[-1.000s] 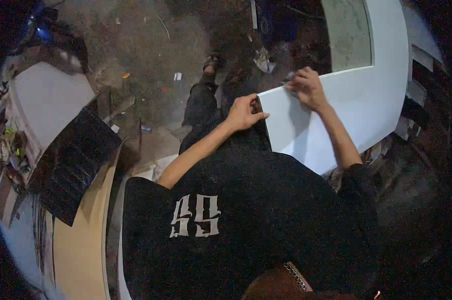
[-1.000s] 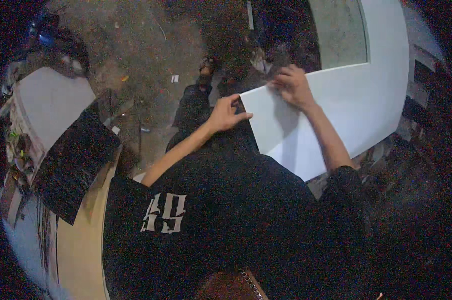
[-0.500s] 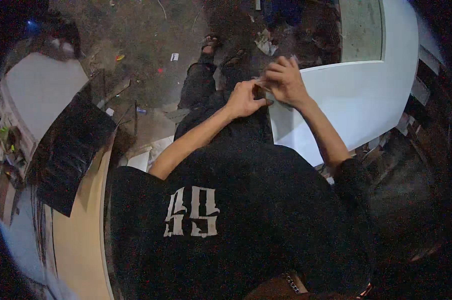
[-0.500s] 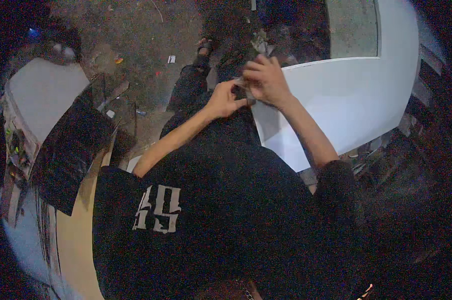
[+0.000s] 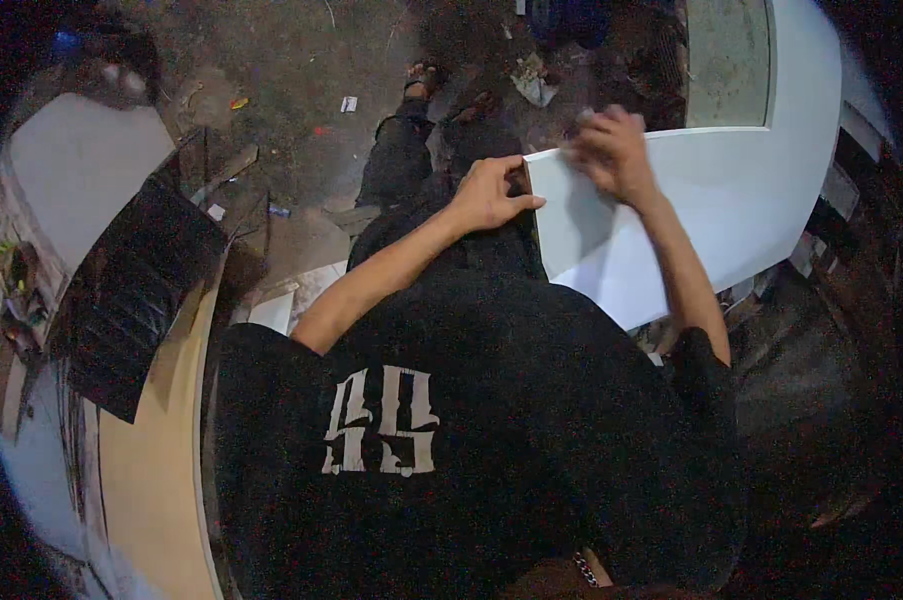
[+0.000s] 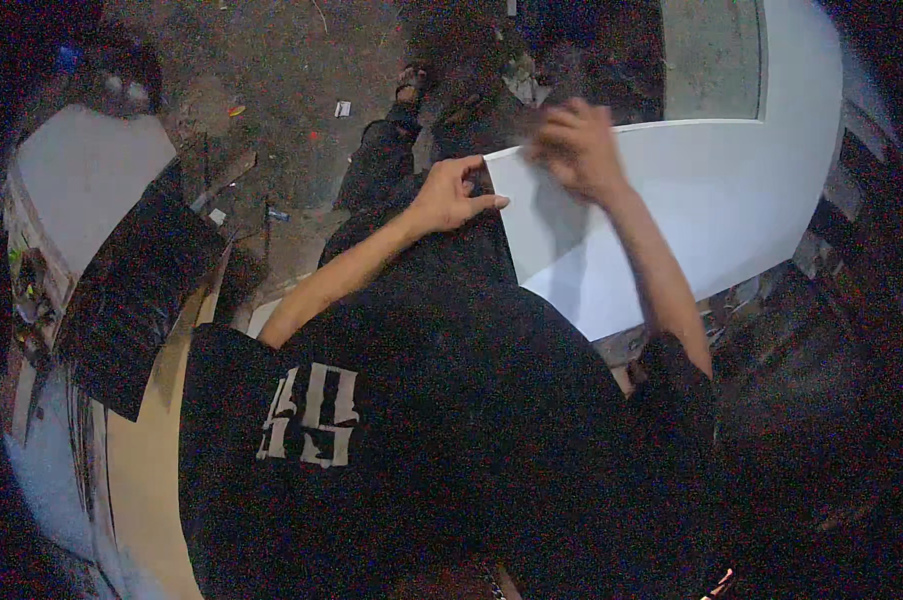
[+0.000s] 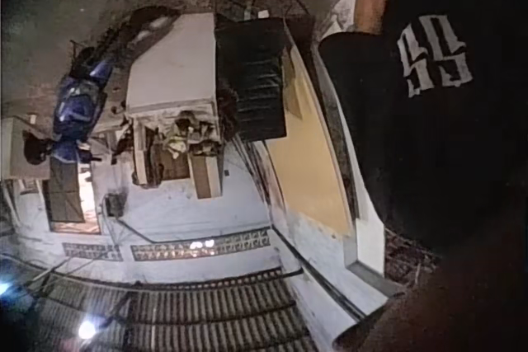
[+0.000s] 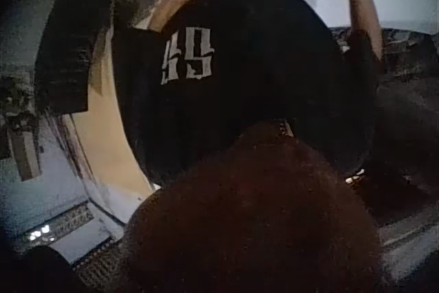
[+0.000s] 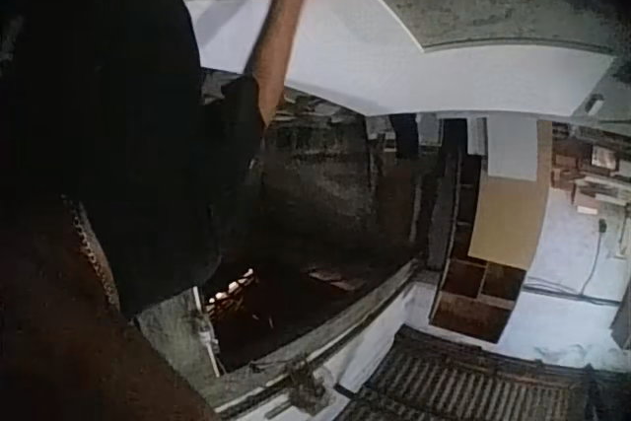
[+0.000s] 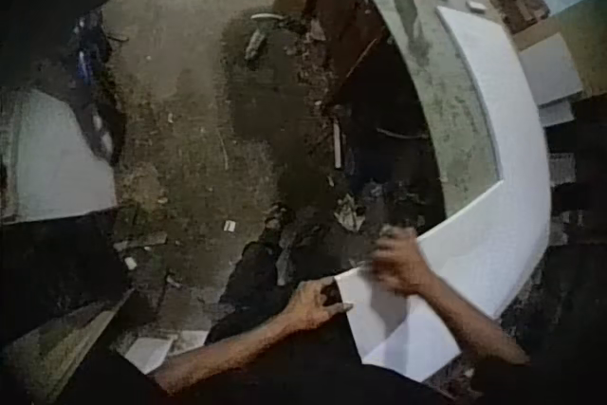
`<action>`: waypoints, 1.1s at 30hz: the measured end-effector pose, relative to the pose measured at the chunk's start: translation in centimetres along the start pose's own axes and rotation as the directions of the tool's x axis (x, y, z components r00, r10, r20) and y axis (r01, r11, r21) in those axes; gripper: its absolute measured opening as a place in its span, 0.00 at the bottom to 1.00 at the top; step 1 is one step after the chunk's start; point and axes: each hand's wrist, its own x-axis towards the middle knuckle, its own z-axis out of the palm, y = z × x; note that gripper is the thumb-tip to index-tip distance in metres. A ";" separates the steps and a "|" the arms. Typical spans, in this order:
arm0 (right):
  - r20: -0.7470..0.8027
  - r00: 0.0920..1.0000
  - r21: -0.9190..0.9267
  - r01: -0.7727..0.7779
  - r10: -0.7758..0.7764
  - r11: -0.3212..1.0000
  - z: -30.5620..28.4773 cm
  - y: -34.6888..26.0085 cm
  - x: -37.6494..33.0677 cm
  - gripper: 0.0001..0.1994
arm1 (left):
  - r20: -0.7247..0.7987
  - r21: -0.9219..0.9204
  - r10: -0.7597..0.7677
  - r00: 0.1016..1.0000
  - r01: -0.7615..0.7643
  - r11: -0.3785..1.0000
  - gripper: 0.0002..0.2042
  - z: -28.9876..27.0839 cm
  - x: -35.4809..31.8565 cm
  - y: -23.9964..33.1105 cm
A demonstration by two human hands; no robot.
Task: The person applies adhesive strips to the edges of white panels by hand and using a small scraping tool.
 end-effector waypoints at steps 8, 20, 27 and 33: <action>-0.083 0.993 0.117 0.099 -0.090 0.988 2.2 -4.1 1.5 0.10 | -0.027 -0.064 0.025 0.999 -0.027 0.998 0.23 0.3 0.2 -0.7; 0.006 0.998 0.117 0.068 -0.069 0.991 1.5 -3.8 1.6 0.08 | -0.026 -0.148 0.018 0.999 -0.022 0.989 0.28 0.8 0.4 -2.1; -0.090 0.993 0.246 0.090 -0.070 0.965 2.7 -8.9 3.1 0.10 | -0.077 -0.186 0.146 0.986 -0.158 0.970 0.27 1.8 1.1 -4.7; -0.240 0.828 0.567 -0.305 0.507 0.765 -3.7 -5.8 -3.3 0.04 | 0.071 -0.019 -0.050 0.996 0.051 0.999 0.41 -0.5 -0.4 1.0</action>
